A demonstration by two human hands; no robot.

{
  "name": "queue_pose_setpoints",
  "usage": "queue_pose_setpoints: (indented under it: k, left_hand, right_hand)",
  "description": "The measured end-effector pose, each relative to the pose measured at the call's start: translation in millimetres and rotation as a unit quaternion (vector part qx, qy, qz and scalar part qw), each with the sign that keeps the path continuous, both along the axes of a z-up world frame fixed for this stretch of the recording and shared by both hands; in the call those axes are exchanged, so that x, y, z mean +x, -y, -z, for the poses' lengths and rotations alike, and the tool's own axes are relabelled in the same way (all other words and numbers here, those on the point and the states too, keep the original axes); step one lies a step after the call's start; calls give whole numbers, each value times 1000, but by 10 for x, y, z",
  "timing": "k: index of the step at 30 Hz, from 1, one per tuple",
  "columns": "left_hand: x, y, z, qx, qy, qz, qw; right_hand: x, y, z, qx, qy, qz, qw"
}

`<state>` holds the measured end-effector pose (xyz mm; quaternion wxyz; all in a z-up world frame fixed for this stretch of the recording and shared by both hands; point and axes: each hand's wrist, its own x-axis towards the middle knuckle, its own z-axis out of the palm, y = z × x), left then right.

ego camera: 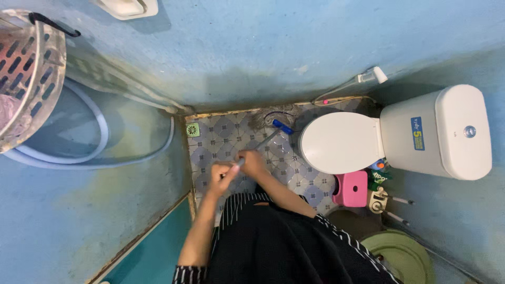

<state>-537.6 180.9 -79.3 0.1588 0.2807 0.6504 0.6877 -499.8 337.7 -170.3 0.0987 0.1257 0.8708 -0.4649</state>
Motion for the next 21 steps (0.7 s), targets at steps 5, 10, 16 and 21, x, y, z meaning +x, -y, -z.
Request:
queue_pose_setpoints:
  k: [5,10,16,21]
  left_hand:
    - [117,-312,90,2,-18,73,997]
    - [672,-377,108,49,53,-87,994]
    - [1114,345,339,76,118,-131,981]
    - [1273,1176,-77,31,55,-78,995]
  right_hand:
    - [241,-257,208,16,-46,71,996]
    - [545,-218,486,40,-175,73,981]
    - [713,460,756,-50,-222,5,974]
    - [835,1321,612,-134,-218,-62,965]
